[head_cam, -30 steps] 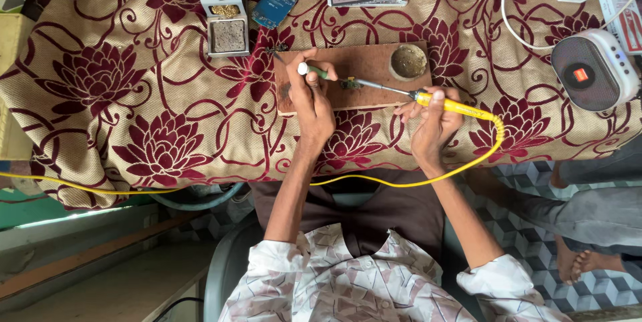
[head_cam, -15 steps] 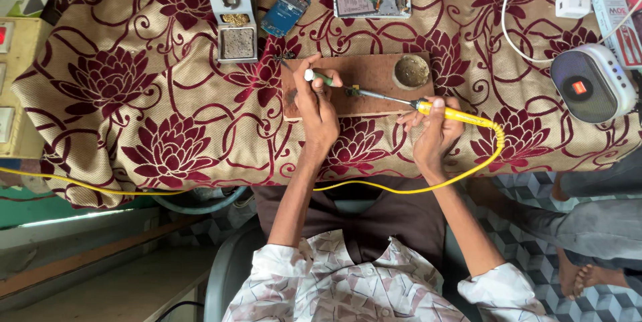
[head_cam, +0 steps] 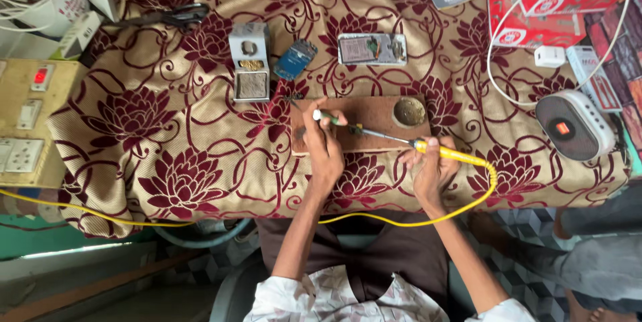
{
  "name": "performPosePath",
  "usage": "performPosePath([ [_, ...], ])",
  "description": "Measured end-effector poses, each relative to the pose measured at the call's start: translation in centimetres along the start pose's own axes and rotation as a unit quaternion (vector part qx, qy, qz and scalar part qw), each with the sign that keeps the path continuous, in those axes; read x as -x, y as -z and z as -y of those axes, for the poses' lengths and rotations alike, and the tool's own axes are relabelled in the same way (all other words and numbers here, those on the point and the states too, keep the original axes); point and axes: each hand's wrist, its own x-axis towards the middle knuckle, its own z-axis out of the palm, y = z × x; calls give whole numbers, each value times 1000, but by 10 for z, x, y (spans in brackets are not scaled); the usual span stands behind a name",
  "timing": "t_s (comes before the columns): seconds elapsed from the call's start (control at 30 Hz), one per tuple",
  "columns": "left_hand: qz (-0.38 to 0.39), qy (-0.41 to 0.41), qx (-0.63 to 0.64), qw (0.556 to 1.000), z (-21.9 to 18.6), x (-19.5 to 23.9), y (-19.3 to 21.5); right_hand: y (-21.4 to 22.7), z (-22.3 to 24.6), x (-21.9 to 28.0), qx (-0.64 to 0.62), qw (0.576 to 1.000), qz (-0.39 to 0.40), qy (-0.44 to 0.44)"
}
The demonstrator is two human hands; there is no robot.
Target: The person uses a soldering iron and solder wire to work on a small electronic component held with tweezers. They repeatedly apply heat and solder to the component while seated at a cluttered workbench.
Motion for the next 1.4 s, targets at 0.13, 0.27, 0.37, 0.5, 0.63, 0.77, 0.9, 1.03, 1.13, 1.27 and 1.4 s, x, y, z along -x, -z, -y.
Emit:
performPosePath([
  [0.13,-5,2,-5,1000,-4,-1,0,1,2,-3,32,999,-4,0],
  [0.27,-9,41,-15,999,-4,-3,-1,2,9,-17,87,996,25,23],
  [0.37,-19,25,-40,999,-3,-3,-1,-1,21,-26,135,989,53,19],
  [0.5,-23,3,-62,998,-2,-1,2,-16,44,-37,190,977,89,33],
  [0.63,-23,14,-77,997,-3,0,2,-34,66,-51,257,956,125,56],
  [0.77,-22,14,-72,997,-6,-3,4,-52,85,-60,329,912,174,172],
  [0.9,-10,17,-40,999,-9,-4,4,-67,99,-78,344,907,188,152],
  [1.03,7,5,-53,999,-8,-2,5,-71,101,-84,321,926,201,10],
  [1.13,0,6,-51,999,-5,-1,4,-62,93,-75,300,935,188,38],
  [1.27,-9,-10,-16,1000,-4,-3,2,-31,77,-36,134,985,83,66],
  [1.4,-18,49,-29,998,-1,0,5,27,63,1,-22,996,-84,4],
])
